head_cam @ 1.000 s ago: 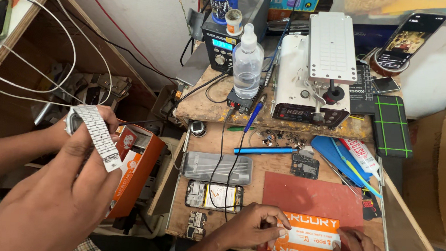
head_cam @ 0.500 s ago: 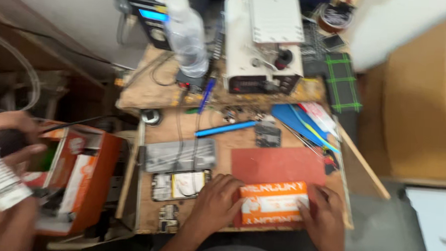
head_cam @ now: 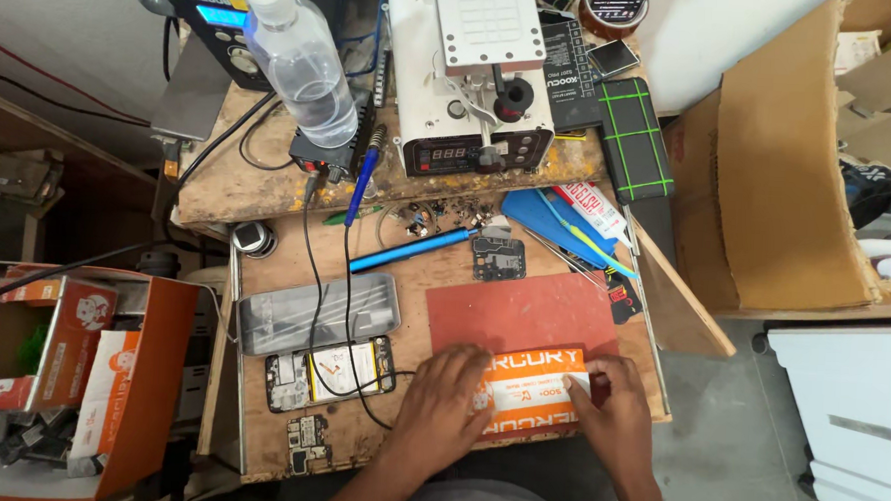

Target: The person handles a disassembled mobile phone and a small circuit board on a cluttered workbench. They use tweezers and a soldering iron to manipulate and solder small components on the board while another person stands nearby.

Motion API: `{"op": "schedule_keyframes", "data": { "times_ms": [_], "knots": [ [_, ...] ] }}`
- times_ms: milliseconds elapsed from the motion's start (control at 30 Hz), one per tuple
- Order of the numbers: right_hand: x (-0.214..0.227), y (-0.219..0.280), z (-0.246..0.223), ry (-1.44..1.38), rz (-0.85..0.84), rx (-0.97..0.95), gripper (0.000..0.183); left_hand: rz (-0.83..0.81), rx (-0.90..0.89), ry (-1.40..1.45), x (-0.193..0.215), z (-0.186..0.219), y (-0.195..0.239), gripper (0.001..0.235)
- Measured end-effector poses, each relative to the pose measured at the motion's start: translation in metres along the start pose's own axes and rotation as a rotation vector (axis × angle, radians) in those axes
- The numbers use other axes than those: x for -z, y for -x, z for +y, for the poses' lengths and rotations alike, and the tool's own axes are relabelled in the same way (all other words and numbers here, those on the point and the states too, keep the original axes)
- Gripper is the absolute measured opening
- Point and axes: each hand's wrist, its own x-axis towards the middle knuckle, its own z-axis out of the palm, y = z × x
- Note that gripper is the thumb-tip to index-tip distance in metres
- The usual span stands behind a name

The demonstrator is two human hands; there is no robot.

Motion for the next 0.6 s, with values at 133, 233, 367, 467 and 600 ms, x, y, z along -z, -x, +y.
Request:
{"op": "schedule_keyframes", "data": {
  "times_ms": [133, 233, 367, 467, 600],
  "knots": [
    [0.001, 0.002, -0.006, 0.042, -0.007, -0.004, 0.030, 0.083, 0.083, -0.126, 0.001, -0.011, -0.019, 0.062],
    [0.004, 0.001, -0.014, 0.096, -0.025, 0.000, 0.031, 0.113, 0.115, -0.201, -0.001, -0.016, -0.033, 0.058],
    [0.005, 0.002, -0.017, 0.094, -0.016, 0.027, 0.032, 0.150, 0.226, -0.128, -0.003, -0.027, -0.056, 0.029],
    [0.004, 0.001, -0.014, 0.085, -0.019, 0.021, 0.031, 0.095, 0.419, 0.064, 0.001, -0.044, -0.078, 0.016],
    [0.002, -0.001, -0.010, 0.095, -0.014, 0.022, 0.032, 0.052, 0.450, 0.025, 0.005, -0.060, -0.096, 0.018]
  ]
}}
